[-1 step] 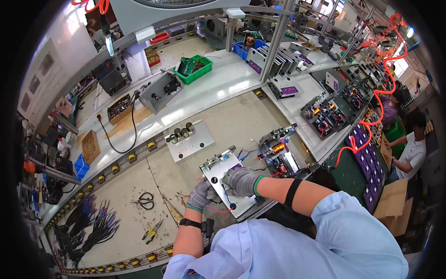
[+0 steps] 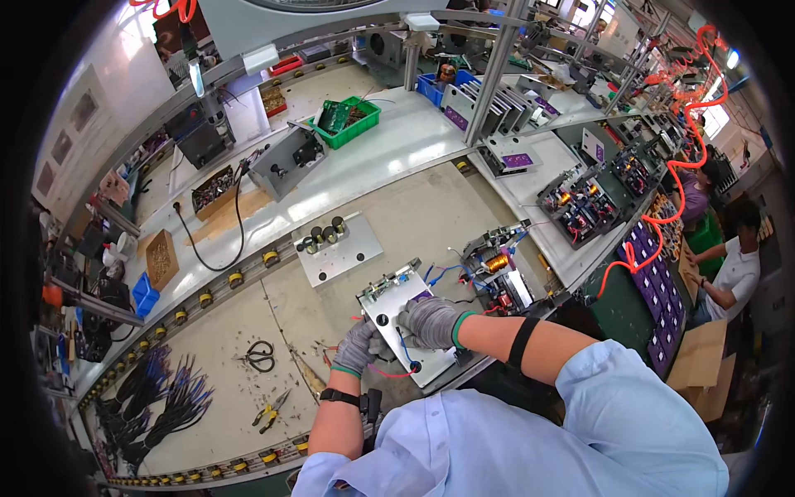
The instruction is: The recorder is assembling electronic units on a production line, connecting wires and attaching components to a metal chassis.
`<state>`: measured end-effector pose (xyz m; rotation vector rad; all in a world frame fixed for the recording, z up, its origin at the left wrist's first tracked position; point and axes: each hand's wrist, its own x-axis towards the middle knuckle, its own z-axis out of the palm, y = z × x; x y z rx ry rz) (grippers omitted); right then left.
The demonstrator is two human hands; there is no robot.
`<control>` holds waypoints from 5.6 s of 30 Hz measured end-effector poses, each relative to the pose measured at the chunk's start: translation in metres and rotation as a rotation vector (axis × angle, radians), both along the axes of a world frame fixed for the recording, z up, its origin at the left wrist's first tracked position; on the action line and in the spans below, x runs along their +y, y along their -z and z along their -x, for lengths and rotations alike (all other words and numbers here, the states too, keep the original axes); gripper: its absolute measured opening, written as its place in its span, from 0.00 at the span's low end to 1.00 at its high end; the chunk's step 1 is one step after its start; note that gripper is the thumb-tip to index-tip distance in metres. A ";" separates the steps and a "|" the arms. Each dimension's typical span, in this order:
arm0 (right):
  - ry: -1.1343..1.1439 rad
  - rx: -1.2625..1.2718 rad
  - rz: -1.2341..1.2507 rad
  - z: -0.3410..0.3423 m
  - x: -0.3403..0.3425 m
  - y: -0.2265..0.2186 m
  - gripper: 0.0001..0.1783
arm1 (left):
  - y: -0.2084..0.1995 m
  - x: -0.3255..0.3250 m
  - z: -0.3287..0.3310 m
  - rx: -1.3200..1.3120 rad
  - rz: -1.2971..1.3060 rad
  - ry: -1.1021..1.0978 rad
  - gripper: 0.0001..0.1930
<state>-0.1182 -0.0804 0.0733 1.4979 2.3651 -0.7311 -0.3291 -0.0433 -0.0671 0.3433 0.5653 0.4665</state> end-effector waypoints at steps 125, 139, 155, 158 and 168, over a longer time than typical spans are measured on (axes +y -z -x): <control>0.043 0.171 -0.027 0.009 -0.033 0.028 0.16 | -0.029 -0.009 -0.001 0.157 -0.204 -0.088 0.10; 0.114 0.199 0.054 0.012 -0.029 0.046 0.20 | -0.038 -0.002 -0.027 0.687 -0.216 -0.059 0.20; 0.363 0.677 -0.049 0.028 -0.019 0.052 0.17 | -0.229 -0.053 -0.014 0.767 -1.187 0.423 0.17; 0.467 0.775 -0.281 -0.041 -0.016 0.106 0.27 | -0.218 -0.073 -0.007 0.869 -1.169 -0.058 0.17; 0.609 0.876 0.193 -0.056 -0.028 0.012 0.11 | -0.140 -0.123 -0.006 0.628 -0.630 -0.149 0.39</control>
